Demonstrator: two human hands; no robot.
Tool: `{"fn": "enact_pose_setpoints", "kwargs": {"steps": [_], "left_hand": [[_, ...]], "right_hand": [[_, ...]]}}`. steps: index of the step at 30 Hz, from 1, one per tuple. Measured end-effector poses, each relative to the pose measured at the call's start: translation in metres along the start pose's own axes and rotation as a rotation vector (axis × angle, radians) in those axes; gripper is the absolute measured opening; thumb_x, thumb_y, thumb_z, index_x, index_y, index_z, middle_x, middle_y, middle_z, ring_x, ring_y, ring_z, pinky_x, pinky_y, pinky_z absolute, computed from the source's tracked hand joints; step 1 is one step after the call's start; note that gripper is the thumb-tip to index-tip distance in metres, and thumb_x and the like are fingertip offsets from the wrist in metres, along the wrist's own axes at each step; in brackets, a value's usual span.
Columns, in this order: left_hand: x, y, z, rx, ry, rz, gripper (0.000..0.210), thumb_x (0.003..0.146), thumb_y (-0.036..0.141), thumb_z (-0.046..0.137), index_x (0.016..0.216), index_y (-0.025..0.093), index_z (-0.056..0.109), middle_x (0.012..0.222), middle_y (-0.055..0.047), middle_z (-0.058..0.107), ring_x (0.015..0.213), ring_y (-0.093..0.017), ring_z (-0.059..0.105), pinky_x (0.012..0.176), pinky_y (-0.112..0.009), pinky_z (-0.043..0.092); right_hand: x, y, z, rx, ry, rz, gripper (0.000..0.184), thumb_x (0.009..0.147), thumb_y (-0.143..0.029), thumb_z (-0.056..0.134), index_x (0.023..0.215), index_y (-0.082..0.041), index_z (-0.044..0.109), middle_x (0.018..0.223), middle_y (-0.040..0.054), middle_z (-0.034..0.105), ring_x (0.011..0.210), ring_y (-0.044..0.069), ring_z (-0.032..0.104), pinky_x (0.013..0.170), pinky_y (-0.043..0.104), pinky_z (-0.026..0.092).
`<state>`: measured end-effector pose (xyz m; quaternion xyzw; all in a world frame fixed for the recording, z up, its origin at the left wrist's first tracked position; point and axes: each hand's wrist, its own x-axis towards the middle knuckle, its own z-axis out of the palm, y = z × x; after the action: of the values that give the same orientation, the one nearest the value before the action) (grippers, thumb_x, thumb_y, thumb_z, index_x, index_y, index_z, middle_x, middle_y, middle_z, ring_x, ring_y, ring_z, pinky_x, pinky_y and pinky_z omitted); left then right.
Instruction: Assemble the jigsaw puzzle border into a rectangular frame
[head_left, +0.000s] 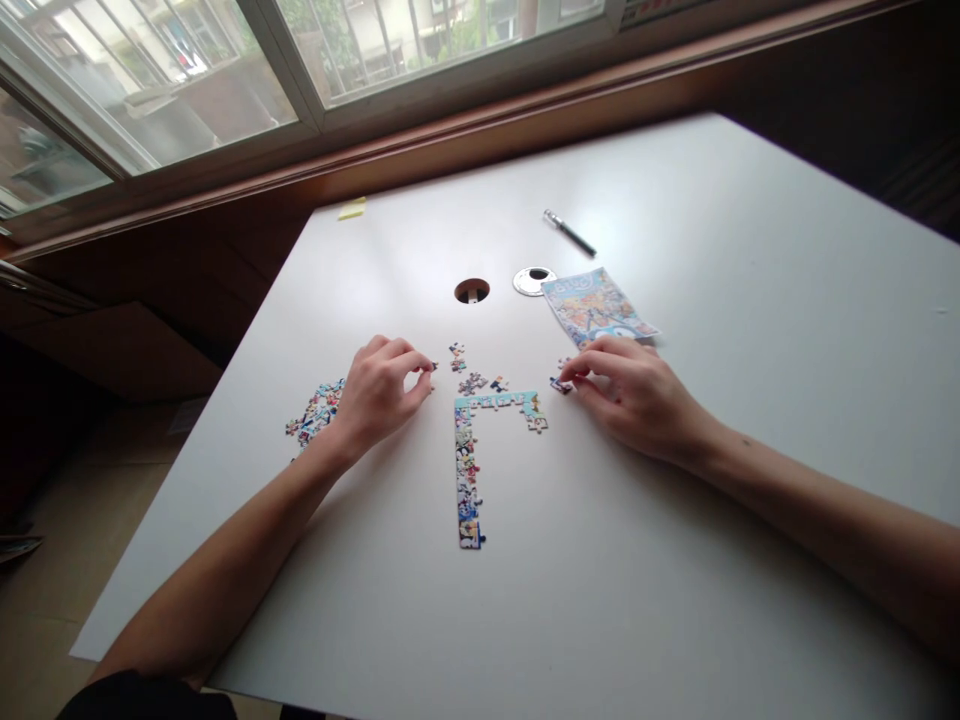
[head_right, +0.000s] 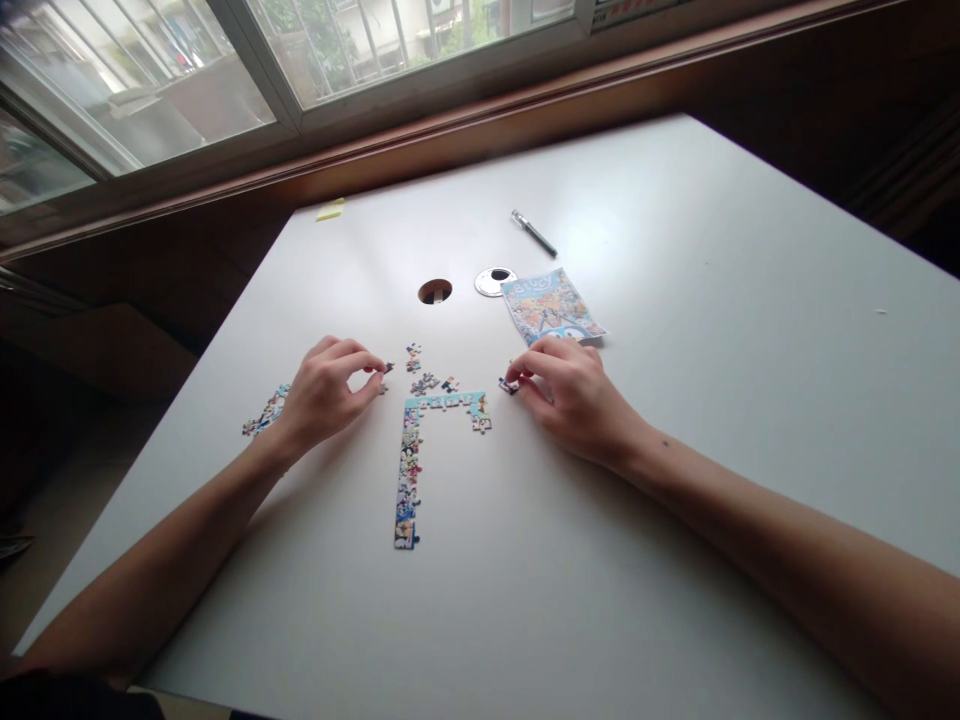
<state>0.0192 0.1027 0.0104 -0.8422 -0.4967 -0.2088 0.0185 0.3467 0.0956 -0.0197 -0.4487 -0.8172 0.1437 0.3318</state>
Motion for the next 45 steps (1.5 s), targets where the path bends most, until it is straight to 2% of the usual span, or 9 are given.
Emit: {"fn": "enact_pose_setpoints", "kwargs": {"steps": [7, 15, 22, 26, 33, 37, 40, 42, 45], "left_hand": [[0.001, -0.002, 0.004, -0.011, -0.013, -0.015, 0.012, 0.091, 0.024, 0.065, 0.094, 0.020, 0.076, 0.093, -0.005, 0.071, 0.092, -0.022, 0.056, 0.086, -0.038, 0.046], [0.006, -0.014, -0.015, -0.005, -0.111, -0.060, 0.019, 0.090, 0.016, 0.058, 0.094, 0.024, 0.075, 0.097, -0.003, 0.073, 0.095, -0.022, 0.057, 0.089, -0.038, 0.044], [0.006, -0.010, -0.023, 0.002, -0.237, -0.014, 0.012, 0.090, 0.024, 0.063, 0.087, 0.025, 0.075, 0.097, -0.002, 0.073, 0.095, -0.022, 0.057, 0.091, -0.038, 0.040], [0.005, -0.008, -0.027, 0.024, -0.287, 0.018, 0.011, 0.090, 0.026, 0.064, 0.090, 0.025, 0.075, 0.098, -0.002, 0.072, 0.097, -0.022, 0.057, 0.090, -0.038, 0.038], [0.004, -0.009, -0.026, 0.017, -0.341, 0.049, 0.011, 0.093, 0.028, 0.063, 0.090, 0.026, 0.073, 0.095, 0.000, 0.072, 0.094, -0.021, 0.059, 0.091, -0.038, 0.035], [0.004, -0.010, -0.026, -0.007, -0.372, 0.060, 0.017, 0.094, 0.036, 0.063, 0.085, 0.023, 0.070, 0.090, 0.001, 0.071, 0.090, -0.019, 0.061, 0.091, -0.037, 0.034], [0.004, -0.011, -0.026, -0.015, -0.378, 0.108, 0.012, 0.095, 0.028, 0.060, 0.098, 0.027, 0.072, 0.093, 0.001, 0.070, 0.093, -0.018, 0.061, 0.090, -0.036, 0.034], [0.004, -0.011, -0.026, -0.020, -0.368, 0.131, 0.017, 0.093, 0.023, 0.059, 0.103, 0.029, 0.072, 0.093, 0.002, 0.070, 0.093, -0.018, 0.061, 0.089, -0.035, 0.034], [0.004, -0.011, -0.025, -0.038, -0.357, 0.138, 0.011, 0.094, 0.030, 0.063, 0.089, 0.025, 0.072, 0.088, 0.001, 0.070, 0.087, -0.017, 0.061, 0.087, -0.035, 0.034]], "right_hand": [[0.001, 0.002, 0.001, 0.000, 0.025, -0.044, 0.013, 0.089, -0.020, 0.059, 0.087, -0.023, 0.071, 0.093, 0.0071, 0.070, 0.085, 0.023, 0.066, 0.080, 0.040, 0.048], [-0.002, 0.005, 0.001, -0.003, 0.007, -0.039, 0.012, 0.090, -0.020, 0.059, 0.090, -0.024, 0.071, 0.097, 0.0068, 0.069, 0.088, 0.023, 0.065, 0.081, 0.041, 0.049], [-0.001, 0.006, 0.002, 0.006, 0.013, -0.041, 0.011, 0.089, -0.020, 0.060, 0.090, -0.024, 0.071, 0.097, 0.0064, 0.069, 0.088, 0.024, 0.065, 0.081, 0.042, 0.049], [-0.001, 0.005, 0.001, 0.003, 0.000, -0.033, 0.012, 0.090, -0.020, 0.060, 0.090, -0.025, 0.070, 0.097, 0.0069, 0.069, 0.088, 0.024, 0.066, 0.079, 0.041, 0.049], [-0.001, 0.006, 0.001, -0.003, 0.005, -0.052, 0.012, 0.089, -0.018, 0.060, 0.090, -0.024, 0.070, 0.097, 0.0064, 0.069, 0.087, 0.022, 0.065, 0.078, 0.039, 0.049], [-0.001, 0.008, 0.002, -0.010, 0.001, -0.063, 0.013, 0.088, -0.016, 0.060, 0.091, -0.024, 0.070, 0.098, 0.0059, 0.068, 0.087, 0.022, 0.065, 0.079, 0.039, 0.048], [-0.002, 0.007, 0.001, -0.008, 0.000, -0.059, 0.013, 0.089, -0.016, 0.060, 0.091, -0.024, 0.070, 0.098, 0.0056, 0.068, 0.088, 0.022, 0.065, 0.080, 0.039, 0.049], [-0.002, 0.006, 0.001, -0.007, -0.003, -0.053, 0.013, 0.089, -0.016, 0.060, 0.091, -0.025, 0.070, 0.098, 0.0055, 0.068, 0.088, 0.022, 0.065, 0.080, 0.040, 0.049], [-0.002, 0.005, 0.001, -0.002, -0.012, -0.038, 0.013, 0.088, -0.017, 0.059, 0.092, -0.025, 0.069, 0.098, 0.0056, 0.068, 0.088, 0.022, 0.065, 0.080, 0.040, 0.049]]}}
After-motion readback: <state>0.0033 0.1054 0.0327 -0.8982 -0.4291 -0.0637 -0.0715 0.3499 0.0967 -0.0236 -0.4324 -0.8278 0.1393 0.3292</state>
